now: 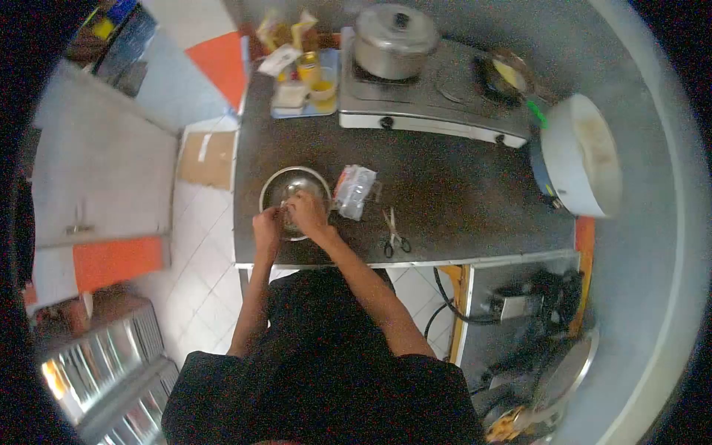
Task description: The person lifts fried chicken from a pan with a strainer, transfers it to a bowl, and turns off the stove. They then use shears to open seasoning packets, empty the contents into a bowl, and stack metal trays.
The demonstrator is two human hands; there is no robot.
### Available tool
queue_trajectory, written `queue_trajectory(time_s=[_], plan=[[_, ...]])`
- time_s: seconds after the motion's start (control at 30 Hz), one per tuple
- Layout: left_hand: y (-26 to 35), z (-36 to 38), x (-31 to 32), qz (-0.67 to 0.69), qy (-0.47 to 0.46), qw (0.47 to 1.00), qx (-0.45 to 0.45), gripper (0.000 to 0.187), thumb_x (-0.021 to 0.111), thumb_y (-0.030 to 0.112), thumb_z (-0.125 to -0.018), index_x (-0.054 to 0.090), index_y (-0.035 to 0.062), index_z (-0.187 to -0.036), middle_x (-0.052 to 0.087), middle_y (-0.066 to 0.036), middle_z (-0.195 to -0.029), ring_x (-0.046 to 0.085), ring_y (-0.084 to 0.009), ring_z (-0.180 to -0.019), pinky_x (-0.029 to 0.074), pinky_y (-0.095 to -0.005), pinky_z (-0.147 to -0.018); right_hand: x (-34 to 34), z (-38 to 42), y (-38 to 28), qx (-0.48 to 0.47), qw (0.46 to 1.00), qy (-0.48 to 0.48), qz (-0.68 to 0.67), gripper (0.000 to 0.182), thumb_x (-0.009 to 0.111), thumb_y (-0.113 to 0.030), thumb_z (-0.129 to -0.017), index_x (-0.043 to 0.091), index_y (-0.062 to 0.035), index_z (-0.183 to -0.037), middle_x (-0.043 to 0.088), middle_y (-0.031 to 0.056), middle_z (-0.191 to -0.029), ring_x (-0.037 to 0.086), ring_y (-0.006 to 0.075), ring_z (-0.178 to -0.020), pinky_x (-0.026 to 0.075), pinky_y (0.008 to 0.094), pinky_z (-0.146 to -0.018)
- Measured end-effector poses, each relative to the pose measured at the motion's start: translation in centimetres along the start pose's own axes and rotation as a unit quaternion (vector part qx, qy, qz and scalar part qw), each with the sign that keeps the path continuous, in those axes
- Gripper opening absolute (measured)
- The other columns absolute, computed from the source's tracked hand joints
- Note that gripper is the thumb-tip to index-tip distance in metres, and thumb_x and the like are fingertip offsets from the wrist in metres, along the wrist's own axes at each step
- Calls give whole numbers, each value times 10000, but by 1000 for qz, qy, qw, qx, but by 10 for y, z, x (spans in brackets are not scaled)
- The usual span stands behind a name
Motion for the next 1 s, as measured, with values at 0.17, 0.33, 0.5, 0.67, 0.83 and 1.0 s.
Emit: queue_trajectory(time_s=[0.17,0.33,0.5,0.67,0.83,1.0], plan=[[0,-7,1,-55,17,989,136,129,649,136,-827,670,18,-780,649,-177,-805,627,-394,-741,511,-463,-670,-1,0,2,34,998,-15,47,145,644,-92,-824,688,-30,-947,653,211,-820,637,403,-773,504,489,-695],[-10,-8,6,-113,5,985,129,100,644,126,-812,679,40,-773,660,-153,-820,639,-367,-750,525,-453,-675,-3,-4,-3,95,992,-81,-4,87,645,-92,-804,658,-7,-810,632,217,-699,643,403,-694,486,470,-614],[-1,-4,-3,-104,-20,990,93,79,644,120,-792,695,60,-787,670,-149,-788,655,-353,-750,529,-443,-676,-1,-6,-3,99,993,-65,11,128,618,-124,-825,667,-6,-829,652,232,-758,652,412,-756,501,496,-670],[-8,-4,-4,-107,8,993,58,85,651,132,-805,697,61,-792,676,-157,-804,668,-336,-759,530,-431,-674,2,1,-5,91,993,-70,-14,120,644,-108,-818,704,-32,-889,642,244,-782,655,411,-761,499,465,-659],[12,2,-12,-73,71,991,86,99,682,122,-765,717,63,-836,690,-115,-901,658,-321,-852,529,-415,-705,12,7,15,105,993,-37,-25,191,646,-132,-837,704,-18,-979,655,236,-795,672,359,-752,514,431,-663],[33,12,-11,-103,74,980,156,139,680,93,-755,721,39,-876,631,-138,-1189,574,-380,-1074,479,-462,-874,63,18,47,350,871,-60,-339,182,704,-227,-856,744,-66,-931,649,84,-663,594,71,-653,517,317,-639]])
Point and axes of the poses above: each hand's wrist, its own z-axis away from the middle knuckle, its own x-axis out of the palm, y = z × x, the point moved 4 cm from there along -z, towards the middle knuckle
